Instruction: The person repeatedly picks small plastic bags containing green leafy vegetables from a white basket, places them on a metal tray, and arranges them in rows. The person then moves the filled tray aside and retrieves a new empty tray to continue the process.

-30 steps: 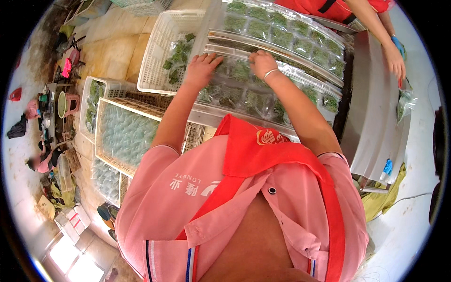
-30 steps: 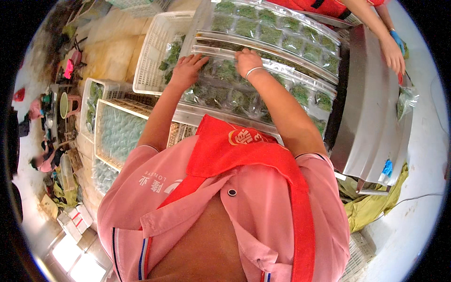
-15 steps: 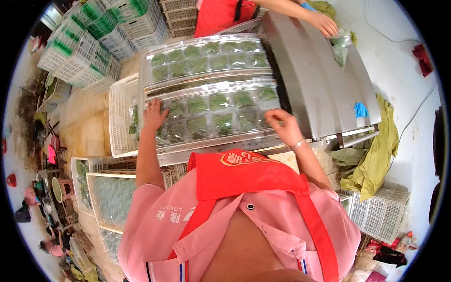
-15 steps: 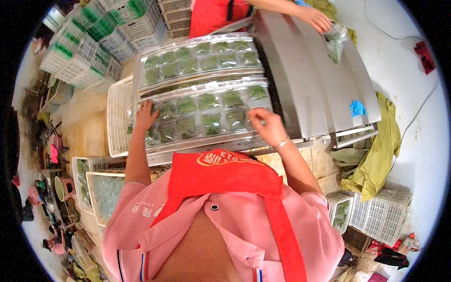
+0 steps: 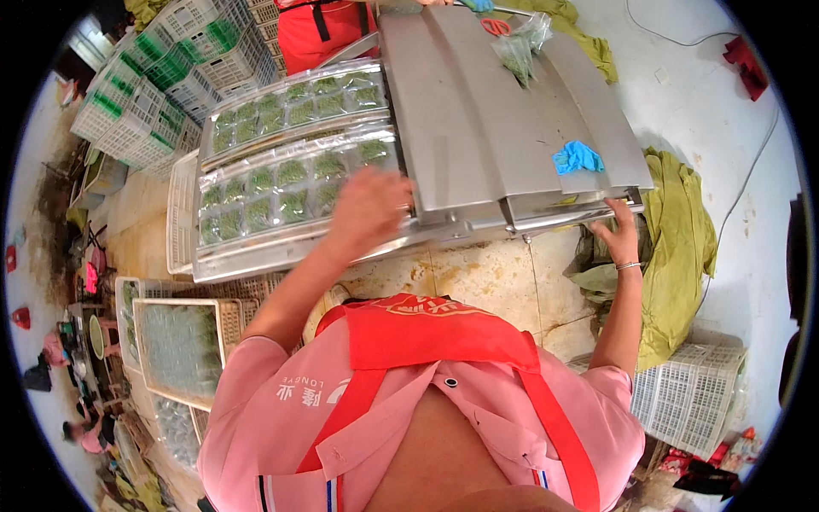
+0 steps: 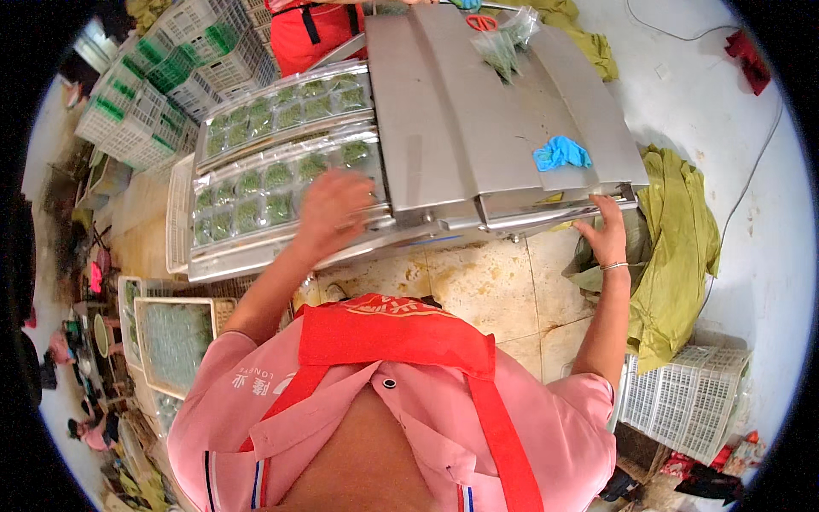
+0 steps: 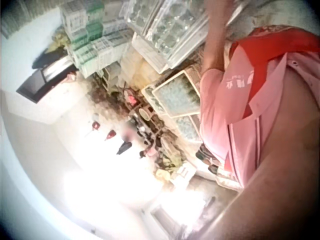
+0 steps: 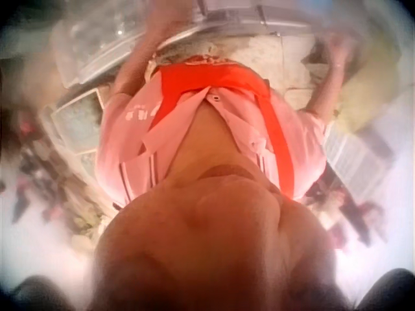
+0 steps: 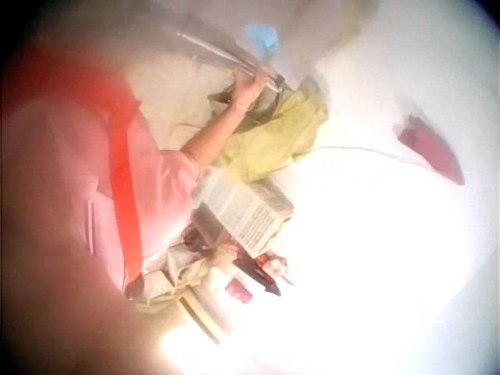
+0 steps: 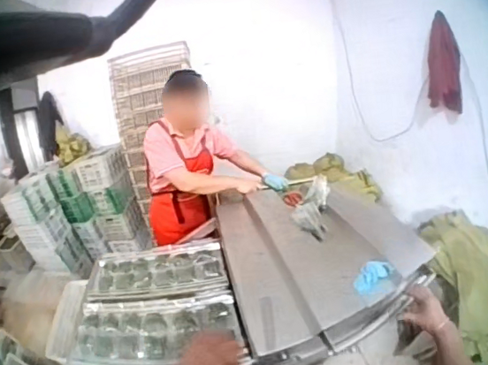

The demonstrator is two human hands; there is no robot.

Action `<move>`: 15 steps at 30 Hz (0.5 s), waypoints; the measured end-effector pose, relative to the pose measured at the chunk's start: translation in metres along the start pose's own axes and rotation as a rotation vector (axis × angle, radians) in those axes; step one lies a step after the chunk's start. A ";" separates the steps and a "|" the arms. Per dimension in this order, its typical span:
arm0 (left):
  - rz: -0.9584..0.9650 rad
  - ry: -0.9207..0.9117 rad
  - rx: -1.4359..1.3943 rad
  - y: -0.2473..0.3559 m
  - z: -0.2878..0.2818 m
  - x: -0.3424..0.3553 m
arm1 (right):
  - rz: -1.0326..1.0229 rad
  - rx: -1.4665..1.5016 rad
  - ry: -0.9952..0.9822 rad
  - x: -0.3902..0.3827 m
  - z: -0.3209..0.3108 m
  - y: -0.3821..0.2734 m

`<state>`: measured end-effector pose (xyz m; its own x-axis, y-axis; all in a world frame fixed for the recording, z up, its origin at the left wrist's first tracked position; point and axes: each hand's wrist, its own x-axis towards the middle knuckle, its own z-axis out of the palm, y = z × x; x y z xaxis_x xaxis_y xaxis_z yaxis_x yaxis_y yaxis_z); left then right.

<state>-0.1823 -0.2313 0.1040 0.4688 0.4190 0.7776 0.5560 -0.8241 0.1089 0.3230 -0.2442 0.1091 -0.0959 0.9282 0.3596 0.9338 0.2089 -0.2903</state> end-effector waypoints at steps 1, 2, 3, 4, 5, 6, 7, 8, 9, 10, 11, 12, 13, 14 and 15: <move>0.089 -0.052 -0.011 0.035 0.010 0.020 | -0.006 -0.066 -0.095 0.000 -0.004 0.011; 0.175 -0.100 -0.025 0.065 0.018 0.039 | -0.044 -0.108 -0.086 0.001 -0.005 0.021; 0.207 -0.103 -0.089 0.089 0.026 0.056 | -0.095 -0.147 -0.083 0.005 -0.004 0.030; 0.227 -0.099 -0.149 0.110 0.037 0.067 | -0.156 -0.187 -0.084 0.010 -0.002 0.036; 0.250 -0.114 -0.131 0.123 0.052 0.071 | -0.258 -0.241 -0.010 0.015 0.003 0.039; 0.265 -0.132 -0.112 0.133 0.067 0.075 | -0.269 -0.193 -0.095 0.019 -0.004 0.049; 0.242 -0.092 -0.121 0.141 0.084 0.079 | -0.341 -0.160 -0.063 0.020 -0.011 0.045; 0.231 -0.050 -0.137 0.149 0.101 0.085 | -0.321 -0.168 -0.026 0.019 -0.018 0.044; 0.206 -0.087 -0.063 0.154 0.105 0.094 | -0.328 -0.135 -0.027 0.021 -0.030 0.026; 0.186 -0.121 0.014 0.160 0.099 0.108 | -0.407 -0.115 0.015 0.027 -0.038 0.007; 0.133 -0.119 0.136 0.169 0.092 0.120 | -0.447 -0.119 0.071 0.033 -0.042 -0.018; 0.092 -0.112 0.253 0.174 0.086 0.132 | -0.478 -0.131 0.136 0.036 -0.046 -0.046; 0.018 -0.144 0.327 0.174 0.083 0.143 | -0.497 -0.093 0.121 0.040 -0.049 -0.074; -0.061 -0.178 0.401 0.170 0.079 0.153 | -0.518 -0.052 0.101 0.049 -0.050 -0.104; -0.123 -0.208 0.446 0.168 0.079 0.161 | -0.512 -0.031 0.082 0.048 -0.054 -0.126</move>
<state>0.0406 -0.2724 0.1984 0.4830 0.6073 0.6308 0.8335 -0.5395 -0.1188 0.2199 -0.2427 0.2108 -0.5172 0.6819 0.5172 0.7841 0.6198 -0.0329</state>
